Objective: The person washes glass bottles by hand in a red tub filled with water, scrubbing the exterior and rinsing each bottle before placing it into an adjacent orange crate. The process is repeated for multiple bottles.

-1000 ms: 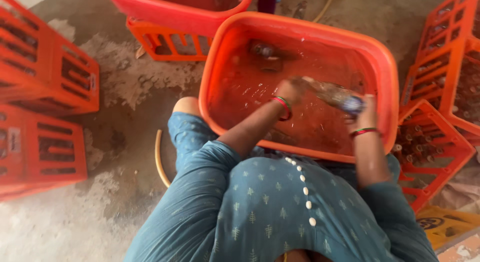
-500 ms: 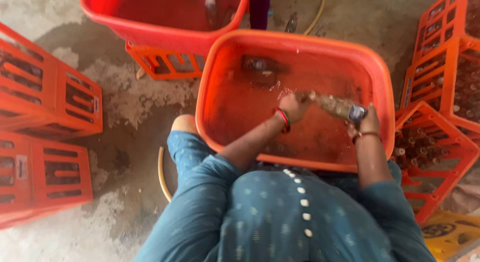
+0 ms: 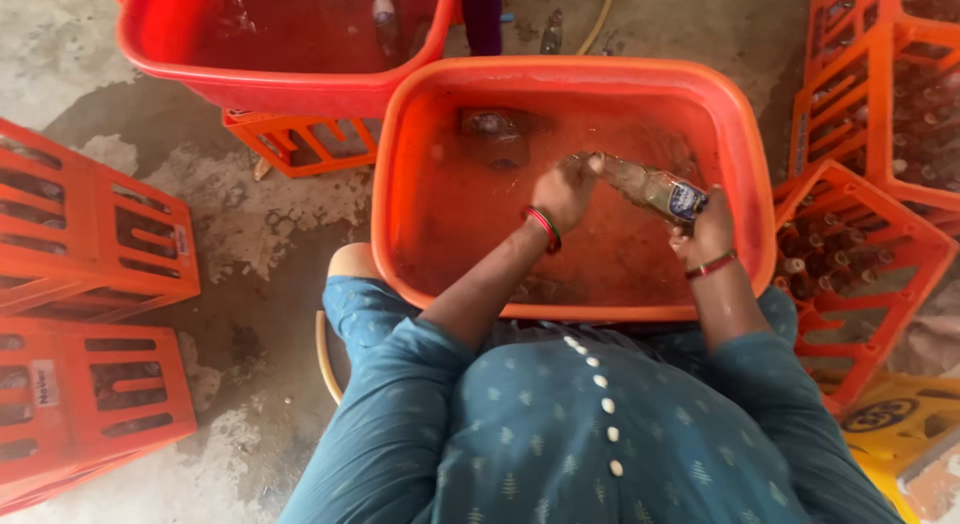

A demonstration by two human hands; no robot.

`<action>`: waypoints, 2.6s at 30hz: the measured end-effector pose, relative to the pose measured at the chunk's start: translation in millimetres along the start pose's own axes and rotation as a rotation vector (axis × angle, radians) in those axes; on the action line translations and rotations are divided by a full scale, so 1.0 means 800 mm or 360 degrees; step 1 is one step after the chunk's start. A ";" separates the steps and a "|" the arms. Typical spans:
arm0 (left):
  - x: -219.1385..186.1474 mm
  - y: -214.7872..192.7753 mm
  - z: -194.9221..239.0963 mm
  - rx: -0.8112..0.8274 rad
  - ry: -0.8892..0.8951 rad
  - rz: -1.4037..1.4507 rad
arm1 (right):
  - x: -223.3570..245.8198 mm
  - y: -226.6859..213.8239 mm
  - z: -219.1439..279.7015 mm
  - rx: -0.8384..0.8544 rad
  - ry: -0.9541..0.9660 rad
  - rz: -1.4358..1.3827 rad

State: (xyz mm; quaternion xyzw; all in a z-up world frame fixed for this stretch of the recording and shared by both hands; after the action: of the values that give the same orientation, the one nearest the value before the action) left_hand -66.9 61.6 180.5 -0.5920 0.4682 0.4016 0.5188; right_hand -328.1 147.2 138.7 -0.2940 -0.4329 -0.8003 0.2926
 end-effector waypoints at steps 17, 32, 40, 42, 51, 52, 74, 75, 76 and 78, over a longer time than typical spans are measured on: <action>0.091 0.012 -0.023 0.0673 -0.0027 -0.1440 | -0.052 0.028 -0.099 -0.0037 -0.0667 0.1433; 0.176 0.046 0.046 0.1994 -0.0287 -0.2231 | -0.063 0.005 -0.051 0.0195 0.0223 0.1510; 0.130 0.056 0.054 0.2031 -0.0139 -0.2168 | -0.035 -0.001 -0.007 0.0202 0.0327 0.1185; 0.124 0.050 0.052 0.2016 -0.0124 -0.2130 | -0.025 -0.005 0.005 0.0200 0.0277 0.1160; 0.059 -0.019 0.009 0.1327 -0.0035 -0.1620 | 0.007 0.008 0.043 0.0401 0.0024 0.1108; 0.056 -0.030 0.010 0.1221 -0.0104 -0.1498 | 0.009 0.012 0.048 0.0417 -0.0009 0.1108; 0.003 -0.056 0.011 0.0438 0.0450 0.1261 | -0.025 0.126 0.097 0.1050 -0.0084 0.0578; -0.003 -0.078 0.003 0.0373 0.0401 0.1369 | -0.025 0.122 0.093 0.0973 -0.0143 0.0656; -0.008 -0.095 -0.004 0.0310 0.0348 0.1476 | -0.024 0.118 0.089 0.0902 -0.0212 0.0611; -0.007 -0.114 -0.007 0.0235 0.0071 0.1462 | -0.025 0.111 0.077 0.0777 -0.0332 0.0524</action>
State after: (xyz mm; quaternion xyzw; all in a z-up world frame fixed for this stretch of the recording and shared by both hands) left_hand 19.8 59.1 208.5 -0.2933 0.7201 0.5426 0.3176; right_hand -237.5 164.3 198.1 -0.3619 -0.5865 -0.5800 0.4342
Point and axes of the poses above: each hand's wrist, its own z-axis away from the middle knuckle, its own y-axis out of the palm, x = y × z, the point moved 3 cm from there along -z, towards the middle knuckle
